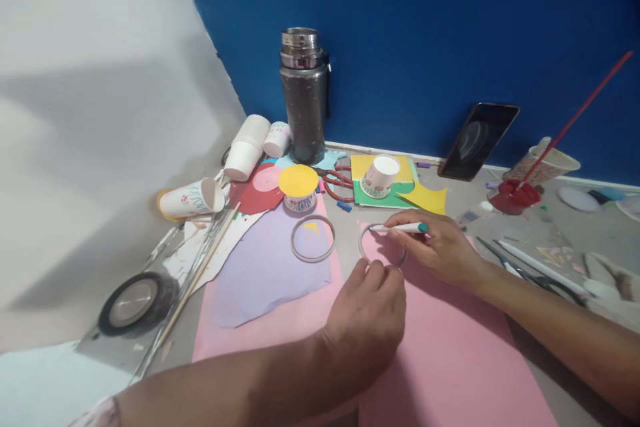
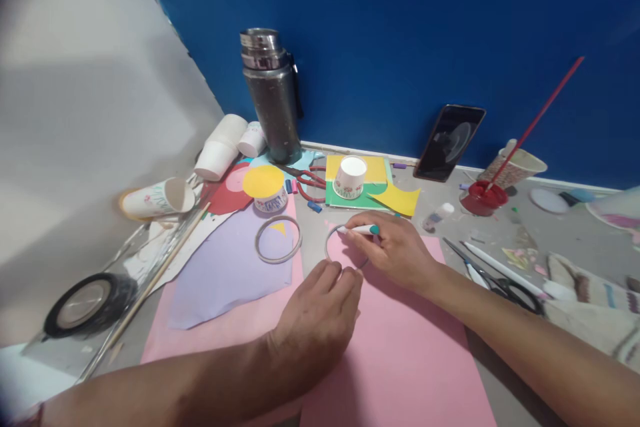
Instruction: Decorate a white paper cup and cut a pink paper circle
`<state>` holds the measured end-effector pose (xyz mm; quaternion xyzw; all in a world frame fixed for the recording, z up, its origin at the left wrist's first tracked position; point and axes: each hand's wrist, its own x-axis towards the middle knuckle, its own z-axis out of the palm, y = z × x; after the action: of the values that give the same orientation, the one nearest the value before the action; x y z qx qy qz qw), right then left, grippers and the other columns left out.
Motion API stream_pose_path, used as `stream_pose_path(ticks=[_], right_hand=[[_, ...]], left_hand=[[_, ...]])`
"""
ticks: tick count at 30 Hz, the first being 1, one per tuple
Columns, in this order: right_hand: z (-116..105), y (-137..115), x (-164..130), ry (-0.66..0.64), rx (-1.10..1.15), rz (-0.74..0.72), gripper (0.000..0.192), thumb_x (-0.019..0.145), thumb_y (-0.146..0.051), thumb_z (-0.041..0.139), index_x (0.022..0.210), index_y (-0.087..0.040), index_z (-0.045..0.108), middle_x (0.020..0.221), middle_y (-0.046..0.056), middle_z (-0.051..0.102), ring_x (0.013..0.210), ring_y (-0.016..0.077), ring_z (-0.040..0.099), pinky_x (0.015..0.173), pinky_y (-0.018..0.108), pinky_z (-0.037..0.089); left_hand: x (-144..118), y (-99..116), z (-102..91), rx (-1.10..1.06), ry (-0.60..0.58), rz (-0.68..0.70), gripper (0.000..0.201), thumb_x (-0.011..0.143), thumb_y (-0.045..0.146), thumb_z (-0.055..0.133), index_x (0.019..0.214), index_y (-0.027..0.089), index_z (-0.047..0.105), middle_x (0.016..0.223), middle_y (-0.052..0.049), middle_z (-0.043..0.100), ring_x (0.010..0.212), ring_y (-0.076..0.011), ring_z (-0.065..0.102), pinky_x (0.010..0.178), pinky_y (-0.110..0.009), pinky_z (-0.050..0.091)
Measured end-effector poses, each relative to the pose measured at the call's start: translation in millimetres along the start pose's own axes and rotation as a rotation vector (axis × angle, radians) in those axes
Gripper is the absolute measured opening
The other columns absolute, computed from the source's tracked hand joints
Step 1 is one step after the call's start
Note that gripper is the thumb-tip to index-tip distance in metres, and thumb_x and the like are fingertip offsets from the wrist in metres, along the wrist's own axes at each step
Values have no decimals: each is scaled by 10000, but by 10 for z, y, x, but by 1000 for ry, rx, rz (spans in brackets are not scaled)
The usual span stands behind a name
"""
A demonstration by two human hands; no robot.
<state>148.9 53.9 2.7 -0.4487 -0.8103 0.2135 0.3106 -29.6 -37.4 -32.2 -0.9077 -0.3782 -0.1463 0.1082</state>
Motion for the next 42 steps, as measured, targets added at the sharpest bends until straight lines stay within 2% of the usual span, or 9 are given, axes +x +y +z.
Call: stream_pose_path(ticks=[4, 9, 15, 20, 26, 33, 36, 42], right_hand=[[-77, 18, -28, 12, -229, -74, 250, 1037, -374, 561, 1009, -242, 771, 1026, 66, 847, 917, 258, 791, 800, 360, 564], [-169, -94, -24, -76, -481, -102, 255, 1026, -338, 527, 937, -252, 750, 936, 57, 838, 832, 253, 762, 695, 350, 464], [-211, -302, 124, -260, -695, 39, 287, 1016, -355, 516, 869, -220, 723, 791, 83, 800, 701, 251, 707, 584, 345, 282], [-226, -379, 230, -309, -772, 82, 353, 996, -391, 533, 707, -222, 646, 623, 94, 713, 545, 225, 614, 554, 348, 215], [-224, -363, 277, -343, -634, 142, 411, 964, -393, 576, 586, -241, 520, 582, 79, 638, 523, 212, 556, 553, 342, 244], [-194, -270, 353, -357, -376, 209, 457, 910, -387, 621, 530, -246, 410, 532, 12, 535, 497, 154, 459, 514, 306, 275], [-168, -225, 387, -378, -250, 209, 437, 914, -380, 615, 530, -235, 466, 515, -2, 552, 490, 148, 475, 501, 292, 300], [-99, -196, 397, -397, 24, 287, 434, 947, -413, 585, 567, -212, 642, 573, 27, 700, 543, 174, 616, 540, 286, 409]], left_hand=[[3, -10, 0, -12, -16, 6, 97, 941, 137, 663, 1029, 97, 674, 990, -97, 618, 895, -291, 574, 815, -460, 470], [-2, -1, 24, -4, -36, 9, 147, 948, 136, 647, 1080, 79, 678, 1003, -109, 618, 920, -294, 574, 823, -465, 477], [1, -6, -5, 21, -27, 17, 189, 973, 135, 614, 1129, 53, 682, 1005, -118, 634, 904, -282, 577, 831, -464, 479], [13, -17, -62, 5, -41, 13, 114, 992, 131, 595, 1049, 91, 686, 977, -107, 649, 876, -269, 578, 827, -453, 483], [25, -12, -112, 4, -23, -19, 85, 971, 76, 587, 960, 137, 645, 922, -85, 640, 897, -270, 602, 839, -441, 487], [25, -12, -97, 2, -25, -9, 41, 973, 119, 616, 943, 147, 622, 902, -77, 620, 836, -270, 576, 781, -438, 471], [22, -18, -97, 8, -39, 1, 30, 967, 132, 636, 943, 144, 622, 908, -78, 614, 837, -270, 573, 781, -436, 465], [26, -25, -92, -1, -67, 9, 24, 967, 148, 643, 949, 141, 629, 925, -81, 615, 846, -280, 578, 787, -443, 467]])
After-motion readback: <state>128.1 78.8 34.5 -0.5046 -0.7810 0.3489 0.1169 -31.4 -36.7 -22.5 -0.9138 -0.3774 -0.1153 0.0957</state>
